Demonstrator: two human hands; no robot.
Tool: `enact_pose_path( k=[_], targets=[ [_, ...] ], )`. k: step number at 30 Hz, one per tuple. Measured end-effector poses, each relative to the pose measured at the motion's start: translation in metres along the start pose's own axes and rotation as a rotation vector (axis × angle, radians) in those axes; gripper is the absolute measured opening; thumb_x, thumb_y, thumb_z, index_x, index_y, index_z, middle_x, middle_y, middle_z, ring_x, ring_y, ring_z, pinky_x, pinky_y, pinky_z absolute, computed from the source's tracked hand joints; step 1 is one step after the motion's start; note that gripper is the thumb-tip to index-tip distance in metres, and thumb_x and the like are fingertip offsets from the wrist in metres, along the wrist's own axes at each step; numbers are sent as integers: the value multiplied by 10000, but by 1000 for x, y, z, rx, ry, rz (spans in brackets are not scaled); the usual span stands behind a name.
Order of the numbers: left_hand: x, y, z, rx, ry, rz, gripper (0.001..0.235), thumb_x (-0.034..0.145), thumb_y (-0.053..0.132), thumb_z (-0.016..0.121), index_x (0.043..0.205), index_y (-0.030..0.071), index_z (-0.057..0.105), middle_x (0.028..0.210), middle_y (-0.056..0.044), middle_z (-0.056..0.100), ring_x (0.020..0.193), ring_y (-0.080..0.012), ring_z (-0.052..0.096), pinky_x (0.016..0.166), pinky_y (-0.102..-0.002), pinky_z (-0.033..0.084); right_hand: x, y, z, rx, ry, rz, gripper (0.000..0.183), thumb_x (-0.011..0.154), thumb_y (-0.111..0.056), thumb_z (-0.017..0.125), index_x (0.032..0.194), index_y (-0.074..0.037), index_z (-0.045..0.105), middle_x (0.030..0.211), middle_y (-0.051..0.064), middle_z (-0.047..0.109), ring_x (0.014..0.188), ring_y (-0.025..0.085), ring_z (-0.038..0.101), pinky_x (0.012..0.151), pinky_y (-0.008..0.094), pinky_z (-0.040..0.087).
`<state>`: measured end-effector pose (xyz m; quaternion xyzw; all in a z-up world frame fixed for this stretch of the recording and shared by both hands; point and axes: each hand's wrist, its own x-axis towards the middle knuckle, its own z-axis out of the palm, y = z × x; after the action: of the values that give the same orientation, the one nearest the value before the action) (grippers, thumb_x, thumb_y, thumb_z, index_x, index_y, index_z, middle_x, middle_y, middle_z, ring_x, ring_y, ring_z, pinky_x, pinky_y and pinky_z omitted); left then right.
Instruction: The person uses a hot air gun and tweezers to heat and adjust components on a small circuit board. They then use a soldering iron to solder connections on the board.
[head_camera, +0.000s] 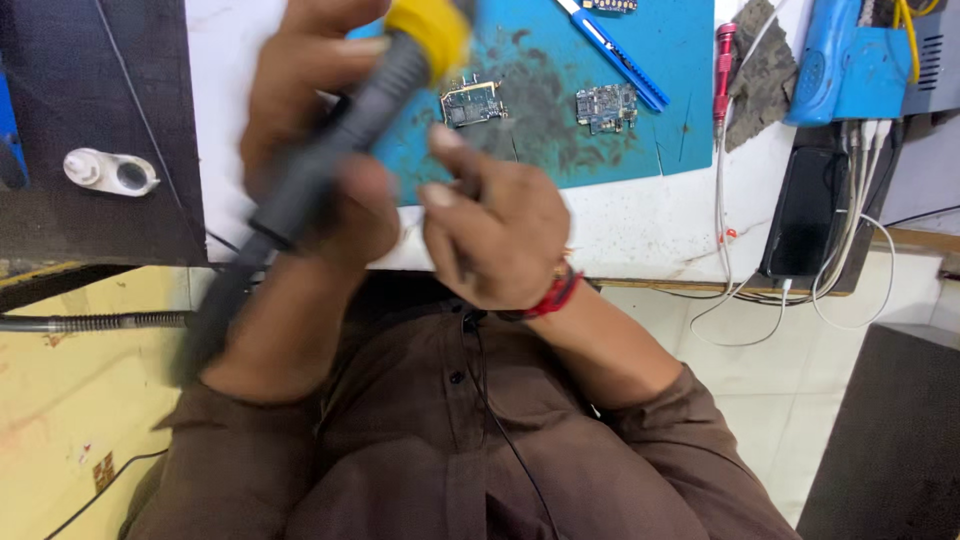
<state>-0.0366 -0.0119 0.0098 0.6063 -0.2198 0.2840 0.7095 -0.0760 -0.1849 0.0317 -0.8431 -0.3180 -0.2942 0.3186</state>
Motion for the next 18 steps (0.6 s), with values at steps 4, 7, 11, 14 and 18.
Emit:
enact_pose_path(
  k=[4, 7, 11, 14, 18],
  targets=[
    [-22, 29, 16, 247, 11, -38, 817, 986, 619, 616, 1587, 100, 423, 1675, -112, 313, 1514, -246, 375, 1239, -362, 381, 11, -3, 3, -9, 65, -63, 434, 1015, -172, 807, 1336, -121, 520, 1320, 178, 656, 913, 242, 665, 757, 328, 526],
    [-28, 38, 17, 356, -18, -46, 919, 949, 705, 572, 1559, 76, 294, 1695, -161, 112, 1582, -287, 175, 1294, -401, 224, 10, -6, -1, -6, 12, -150, 350, 1006, -231, 742, 1309, -148, 587, 1306, 155, 690, 914, 225, 697, 777, 326, 545],
    [-51, 82, 17, 455, -357, -360, 960, 1002, 748, 462, 1515, -8, 168, 1586, -247, 104, 1522, -344, 129, 1294, -416, 164, 5, 8, -5, -54, -33, -207, 292, 1033, -290, 713, 1259, -127, 625, 1303, 162, 715, 989, 230, 748, 815, 329, 542],
    [-77, 123, 12, 302, -899, -571, 698, 953, 503, 610, 1391, -33, 526, 1456, -265, 526, 1398, -397, 475, 1183, -493, 380, 2, 32, -5, -106, 152, -150, 326, 915, -290, 753, 1155, -94, 652, 1191, 167, 714, 959, 283, 726, 827, 380, 544],
    [-92, 138, -75, -214, -708, -358, 321, 1060, 249, 554, 1245, -11, 583, 1296, -218, 609, 1301, -372, 568, 1140, -484, 462, -10, 57, -9, -123, 281, -71, 380, 941, -118, 927, 1155, -71, 616, 1262, 224, 685, 1034, 318, 704, 888, 391, 576]
  ],
)
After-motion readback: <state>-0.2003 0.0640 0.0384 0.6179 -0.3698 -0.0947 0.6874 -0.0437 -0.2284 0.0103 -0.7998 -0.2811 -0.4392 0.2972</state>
